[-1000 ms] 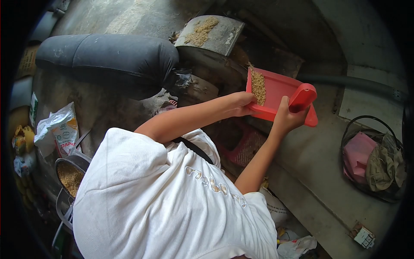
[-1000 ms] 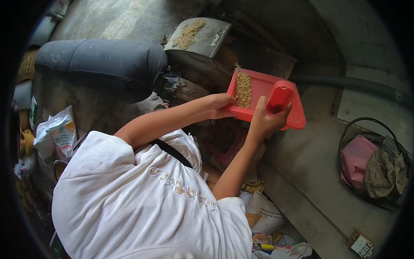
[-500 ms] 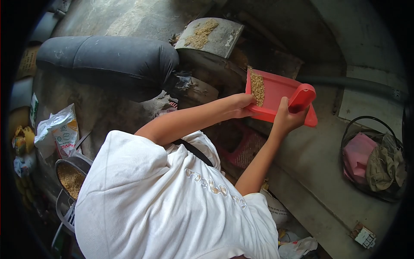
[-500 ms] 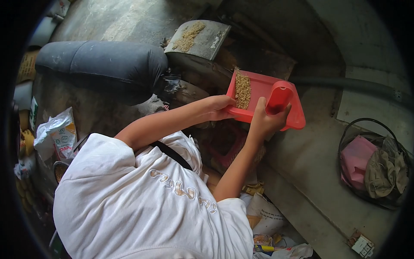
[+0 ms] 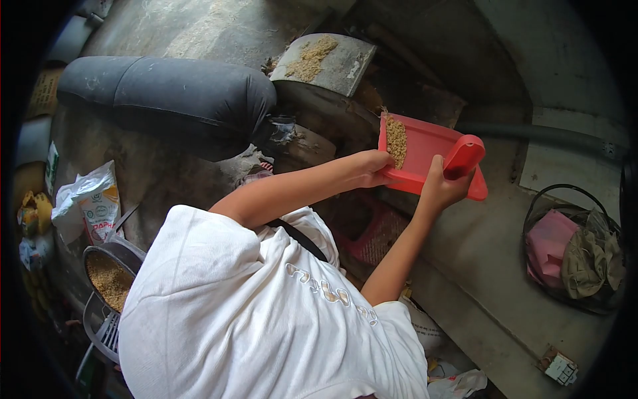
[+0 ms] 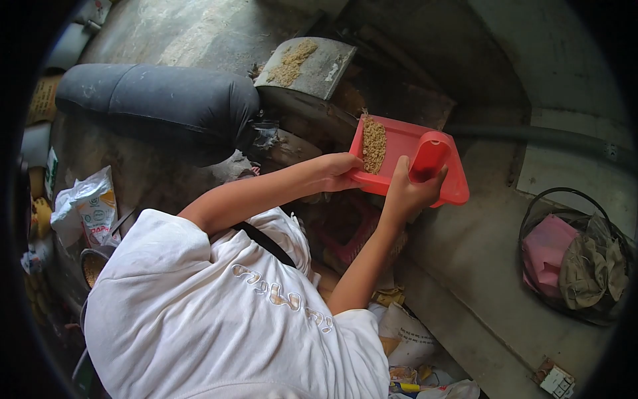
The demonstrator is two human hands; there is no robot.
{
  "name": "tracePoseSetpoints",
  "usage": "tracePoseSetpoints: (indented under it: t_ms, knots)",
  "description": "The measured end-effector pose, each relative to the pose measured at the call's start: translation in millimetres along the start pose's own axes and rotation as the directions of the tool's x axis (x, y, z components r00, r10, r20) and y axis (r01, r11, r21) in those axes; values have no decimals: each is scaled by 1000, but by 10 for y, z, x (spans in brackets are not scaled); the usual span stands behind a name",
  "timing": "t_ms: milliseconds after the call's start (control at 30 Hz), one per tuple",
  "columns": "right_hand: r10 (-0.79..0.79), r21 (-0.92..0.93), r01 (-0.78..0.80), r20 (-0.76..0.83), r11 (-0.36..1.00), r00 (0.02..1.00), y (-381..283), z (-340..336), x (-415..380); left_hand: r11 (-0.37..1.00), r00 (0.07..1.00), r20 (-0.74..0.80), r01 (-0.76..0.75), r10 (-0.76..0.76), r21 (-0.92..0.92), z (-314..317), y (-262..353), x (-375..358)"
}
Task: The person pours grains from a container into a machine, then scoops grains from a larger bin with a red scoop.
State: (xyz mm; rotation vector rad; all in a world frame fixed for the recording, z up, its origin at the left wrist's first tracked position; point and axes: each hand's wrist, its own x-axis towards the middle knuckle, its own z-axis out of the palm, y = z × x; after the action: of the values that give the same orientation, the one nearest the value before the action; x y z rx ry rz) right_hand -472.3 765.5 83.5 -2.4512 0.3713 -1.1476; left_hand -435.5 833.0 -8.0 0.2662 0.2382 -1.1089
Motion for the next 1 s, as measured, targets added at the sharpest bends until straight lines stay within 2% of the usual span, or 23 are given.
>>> tracePoseSetpoints:
  t_ms: [500, 733, 800, 933, 1000]
  knots:
    - [-49, -12, 49, -30, 999, 998, 25, 20, 10, 1000, 999, 27, 18, -18, -21, -33, 8, 43]
    - [-17, -9, 17, -31, 1000, 999, 16, 27, 26, 999, 1000, 24, -2, 3, -47, 1, 26, 15]
    - [-68, -26, 67, -48, 997, 997, 29, 36, 27, 999, 1000, 22, 11, -10, -46, -21, 24, 42]
    - [-50, -62, 48, -28, 997, 998, 27, 29, 44, 999, 999, 24, 35, -34, -19, -53, 23, 88]
    - [8, -41, -8, 0, 999, 1000, -7, 26, 43, 999, 999, 35, 25, -24, -35, -53, 26, 91]
